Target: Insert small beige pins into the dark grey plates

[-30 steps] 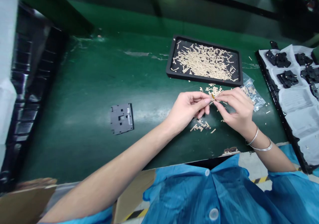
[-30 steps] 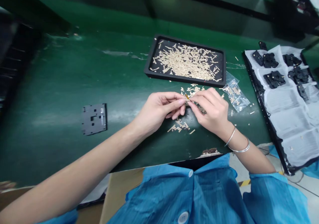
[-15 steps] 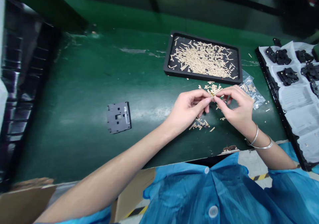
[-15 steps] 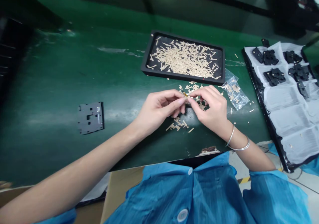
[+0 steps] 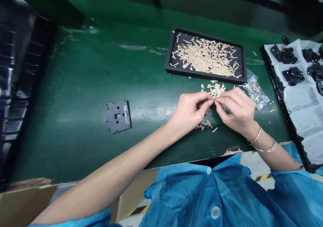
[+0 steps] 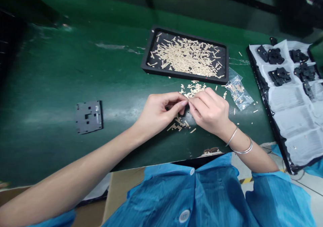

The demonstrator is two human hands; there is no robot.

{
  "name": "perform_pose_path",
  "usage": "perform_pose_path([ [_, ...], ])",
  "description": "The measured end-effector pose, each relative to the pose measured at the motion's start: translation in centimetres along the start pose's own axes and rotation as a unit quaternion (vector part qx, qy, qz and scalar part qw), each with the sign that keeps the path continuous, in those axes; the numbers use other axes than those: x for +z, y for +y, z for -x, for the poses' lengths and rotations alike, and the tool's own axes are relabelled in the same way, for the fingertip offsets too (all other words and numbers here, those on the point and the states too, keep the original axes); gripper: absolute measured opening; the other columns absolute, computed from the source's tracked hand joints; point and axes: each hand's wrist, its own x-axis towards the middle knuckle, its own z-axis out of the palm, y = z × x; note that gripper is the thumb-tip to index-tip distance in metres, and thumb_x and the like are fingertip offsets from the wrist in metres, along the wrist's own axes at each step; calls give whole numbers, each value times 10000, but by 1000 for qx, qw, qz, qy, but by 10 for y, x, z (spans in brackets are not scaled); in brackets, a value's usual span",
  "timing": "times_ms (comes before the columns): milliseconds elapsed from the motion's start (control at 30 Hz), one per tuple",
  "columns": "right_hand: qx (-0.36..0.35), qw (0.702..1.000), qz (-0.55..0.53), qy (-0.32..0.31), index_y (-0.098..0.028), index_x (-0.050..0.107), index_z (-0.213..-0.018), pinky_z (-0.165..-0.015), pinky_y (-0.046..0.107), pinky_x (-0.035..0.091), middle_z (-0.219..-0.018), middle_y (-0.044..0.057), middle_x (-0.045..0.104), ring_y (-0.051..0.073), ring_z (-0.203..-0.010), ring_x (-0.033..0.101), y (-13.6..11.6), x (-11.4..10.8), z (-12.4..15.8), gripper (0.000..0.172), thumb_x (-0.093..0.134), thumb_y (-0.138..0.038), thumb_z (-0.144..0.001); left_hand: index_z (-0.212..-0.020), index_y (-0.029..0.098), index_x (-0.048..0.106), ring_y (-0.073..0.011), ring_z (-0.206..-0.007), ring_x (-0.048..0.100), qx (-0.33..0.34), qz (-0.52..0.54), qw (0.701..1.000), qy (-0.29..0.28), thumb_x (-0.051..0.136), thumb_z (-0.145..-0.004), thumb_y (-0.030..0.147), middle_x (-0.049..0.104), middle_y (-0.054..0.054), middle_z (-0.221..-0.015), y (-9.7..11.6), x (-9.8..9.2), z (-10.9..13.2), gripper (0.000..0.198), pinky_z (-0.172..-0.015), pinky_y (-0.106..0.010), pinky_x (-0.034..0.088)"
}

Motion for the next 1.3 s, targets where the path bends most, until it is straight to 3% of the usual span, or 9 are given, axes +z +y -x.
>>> perform_pose_path([
  [167,33,999,-7,-10,-205,642,-736,-568,301,476,-712,25,707,170,-672,616,2,-1,-1,151,585,-117,-845,-657,153,591,-91,-515,420,-20,19,1000,-8,541,-803,182,503,28,-541,4,-2,-3,157,-513,-228,318],
  [400,129,991,-17,26,-227,661,-786,-632,335,523,-733,12,715,175,-682,654,19,-9,-3,168,576,-94,-842,-696,160,602,-64,-407,358,-85,240,963,-93,601,-796,276,531,14,-502,-1,-10,-9,153,-416,-219,238],
  [533,81,995,-52,22,-246,669,-849,-711,402,548,-879,31,748,212,-797,695,17,-11,-4,186,577,-85,-831,-661,167,555,-76,-413,389,-111,332,926,-139,652,-764,322,542,0,-513,-2,-12,-11,210,-410,-224,247],
  [600,52,995,-75,26,-249,654,-863,-694,394,541,-848,29,740,204,-763,686,13,-12,-4,134,635,-122,-825,-640,163,537,-79,-419,397,-126,355,912,-163,669,-747,333,525,0,-510,-1,-12,-11,240,-413,-227,250],
  [733,17,994,-99,32,-256,630,-826,-632,361,513,-760,9,705,176,-676,639,7,-15,-5,120,687,-151,-815,-616,161,524,-73,-415,377,-138,374,898,-186,667,-739,328,511,0,-505,1,-13,-12,252,-418,-233,225],
  [1167,-10,993,-118,23,-249,630,-825,-619,329,510,-750,4,707,158,-675,634,3,-13,-6,121,663,-133,-835,-604,165,536,-73,-422,361,-162,374,891,-197,673,-737,312,492,5,-486,0,-13,-11,241,-404,-229,194],
  [1233,12,990,-139,22,-229,620,-803,-627,322,506,-734,9,700,151,-672,627,0,-14,-7,119,662,-122,-829,-613,163,542,-73,-423,367,-156,369,896,-193,671,-746,341,495,4,-492,0,-12,-11,257,-402,-227,202],
  [1300,80,978,-192,13,-212,613,-772,-598,299,489,-717,8,683,137,-652,603,-2,-15,-8,106,654,-136,-833,-640,163,548,-73,-430,375,-140,358,905,-181,673,-752,384,503,7,-505,0,-11,-10,277,-400,-222,210],
])
